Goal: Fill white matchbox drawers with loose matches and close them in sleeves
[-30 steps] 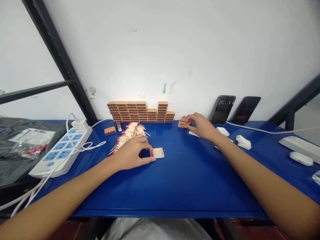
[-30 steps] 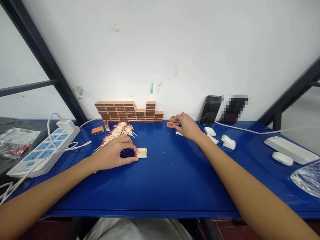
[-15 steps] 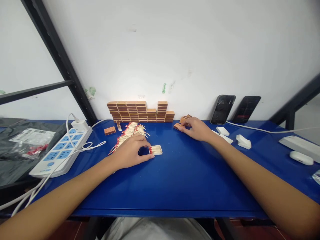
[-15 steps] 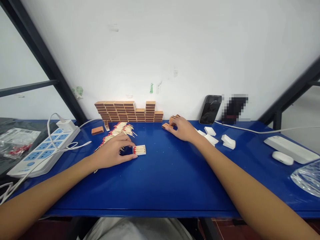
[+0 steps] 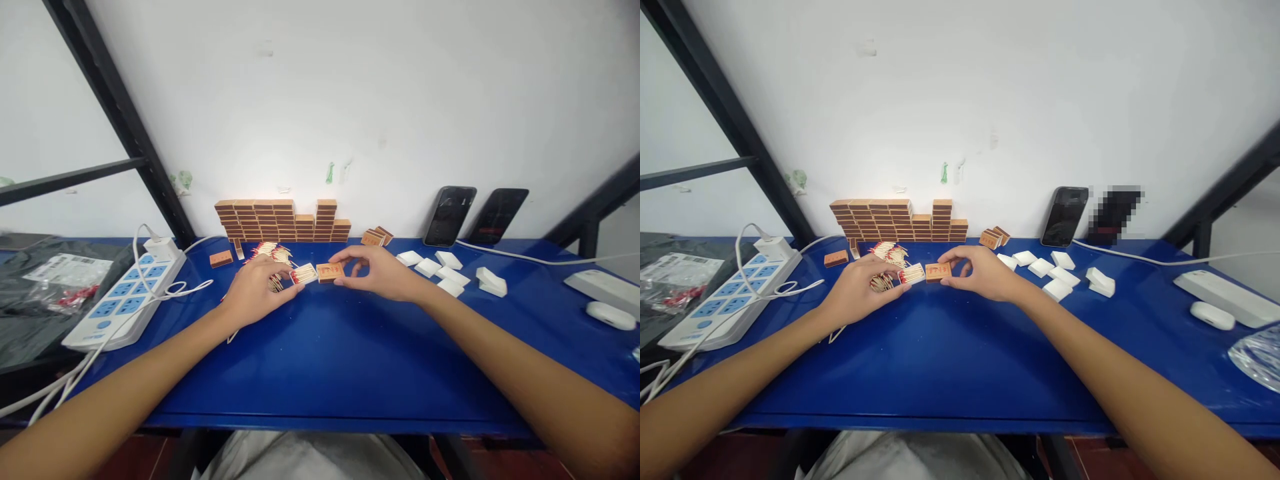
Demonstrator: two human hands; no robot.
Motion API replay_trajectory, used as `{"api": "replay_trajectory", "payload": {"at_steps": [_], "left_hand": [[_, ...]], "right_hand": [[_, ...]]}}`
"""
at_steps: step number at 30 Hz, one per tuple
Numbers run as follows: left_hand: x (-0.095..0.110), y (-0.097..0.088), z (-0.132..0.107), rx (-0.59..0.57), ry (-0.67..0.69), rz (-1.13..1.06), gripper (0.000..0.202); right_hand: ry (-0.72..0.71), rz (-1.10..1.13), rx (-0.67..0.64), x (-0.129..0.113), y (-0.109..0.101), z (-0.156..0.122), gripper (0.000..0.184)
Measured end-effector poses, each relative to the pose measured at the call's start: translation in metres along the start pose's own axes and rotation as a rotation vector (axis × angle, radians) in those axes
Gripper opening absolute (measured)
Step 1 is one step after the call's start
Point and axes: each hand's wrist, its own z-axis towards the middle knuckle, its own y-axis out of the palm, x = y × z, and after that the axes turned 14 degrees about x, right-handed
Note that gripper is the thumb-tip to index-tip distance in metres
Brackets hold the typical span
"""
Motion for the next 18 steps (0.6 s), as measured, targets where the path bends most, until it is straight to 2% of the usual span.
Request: {"api": "replay_trajectory", "payload": {"at_steps": [8, 12, 15, 18], "left_hand": [[0.002, -0.003, 0.002, -0.026, -0.017, -0.135, 0.026], [-0.001, -0.002, 0.002, -0.034, -0.046, -0.176, 0.029], [-0.002, -0.001, 0.002, -0.024, -0.054, -0.157, 0.029], [-0.004, -0.005, 0.005, 0.049, -0.063, -0.098, 0.029]], "right_hand": [[0.052, 0.233, 0.043, 0.003, 0.008, 0.0, 0.045], [0.088, 0.314, 0.022, 0.006, 0.01, 0.001, 0.047], [0.06, 0.28, 0.024, 0.01, 0.008, 0.003, 0.046], [0.031, 0.126, 0.062, 0.02, 0.001, 0.005, 0.043]]}}
